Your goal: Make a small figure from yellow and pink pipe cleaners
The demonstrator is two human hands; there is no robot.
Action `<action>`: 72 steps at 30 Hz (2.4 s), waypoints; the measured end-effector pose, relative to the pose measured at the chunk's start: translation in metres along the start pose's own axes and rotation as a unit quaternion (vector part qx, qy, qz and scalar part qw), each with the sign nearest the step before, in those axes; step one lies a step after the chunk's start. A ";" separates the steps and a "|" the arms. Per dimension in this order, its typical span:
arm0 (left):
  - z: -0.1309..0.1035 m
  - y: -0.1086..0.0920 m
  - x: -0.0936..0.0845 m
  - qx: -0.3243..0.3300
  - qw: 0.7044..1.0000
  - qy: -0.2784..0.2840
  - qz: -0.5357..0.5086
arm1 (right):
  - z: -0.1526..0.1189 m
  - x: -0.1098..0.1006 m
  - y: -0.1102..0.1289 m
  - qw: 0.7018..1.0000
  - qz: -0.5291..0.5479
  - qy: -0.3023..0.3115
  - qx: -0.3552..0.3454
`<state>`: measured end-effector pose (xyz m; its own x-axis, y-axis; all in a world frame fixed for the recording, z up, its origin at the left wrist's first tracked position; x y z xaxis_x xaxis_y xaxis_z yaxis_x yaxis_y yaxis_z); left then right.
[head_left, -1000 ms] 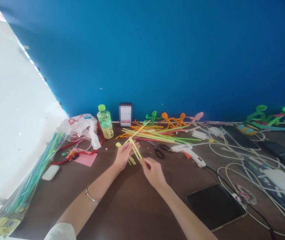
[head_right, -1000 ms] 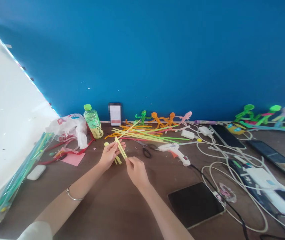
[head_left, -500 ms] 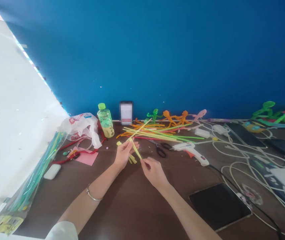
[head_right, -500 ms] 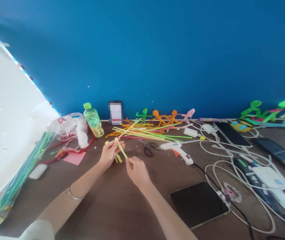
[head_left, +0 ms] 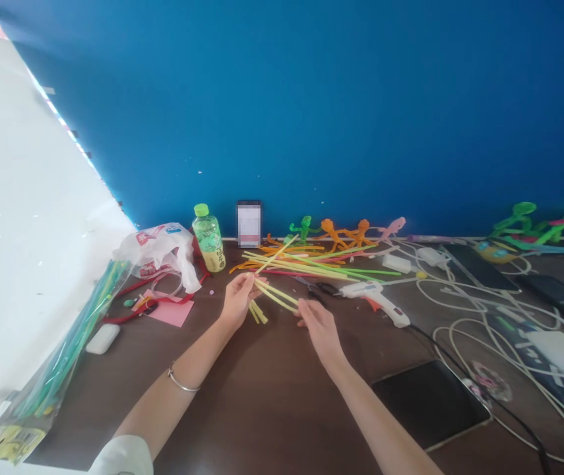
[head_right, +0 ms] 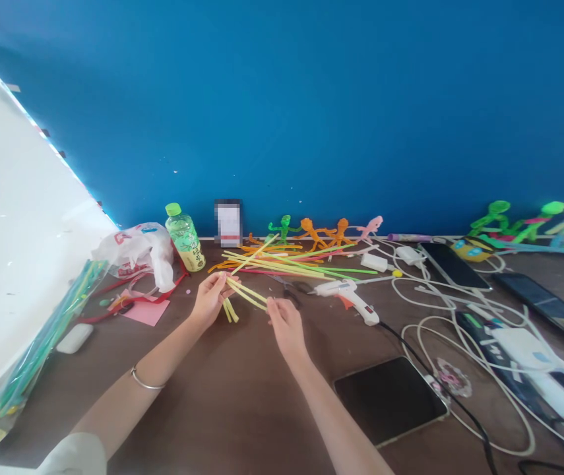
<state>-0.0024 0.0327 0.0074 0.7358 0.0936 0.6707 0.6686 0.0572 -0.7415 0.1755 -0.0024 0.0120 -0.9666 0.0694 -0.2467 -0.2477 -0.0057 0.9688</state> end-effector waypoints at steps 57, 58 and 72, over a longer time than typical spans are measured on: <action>0.010 -0.002 -0.018 -0.005 0.999 -0.041 -0.004 | -0.003 -0.002 0.002 0.995 0.064 0.063 0.031; 0.008 -0.003 -0.015 0.008 0.999 -0.041 0.019 | -0.002 -0.006 0.001 0.997 0.063 0.026 0.021; -0.070 -0.013 0.035 0.086 0.978 -0.003 0.191 | 0.005 -0.038 -0.008 0.924 0.334 -0.179 0.047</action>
<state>0.0222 -0.0345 0.0422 0.9278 0.1460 0.3435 0.3159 0.1826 -0.9310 0.2148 -0.0003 0.0138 -0.8140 0.4080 0.4134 0.4184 -0.0817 0.9046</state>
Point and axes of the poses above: each hand's wrist, its own z-axis towards the middle knuckle, its own x-axis out of the palm, y = z × x, the point moved 4 cm from there along z, towards the middle knuckle, and after that the axes turned 10 degrees about -z, right-handed, at the moved point
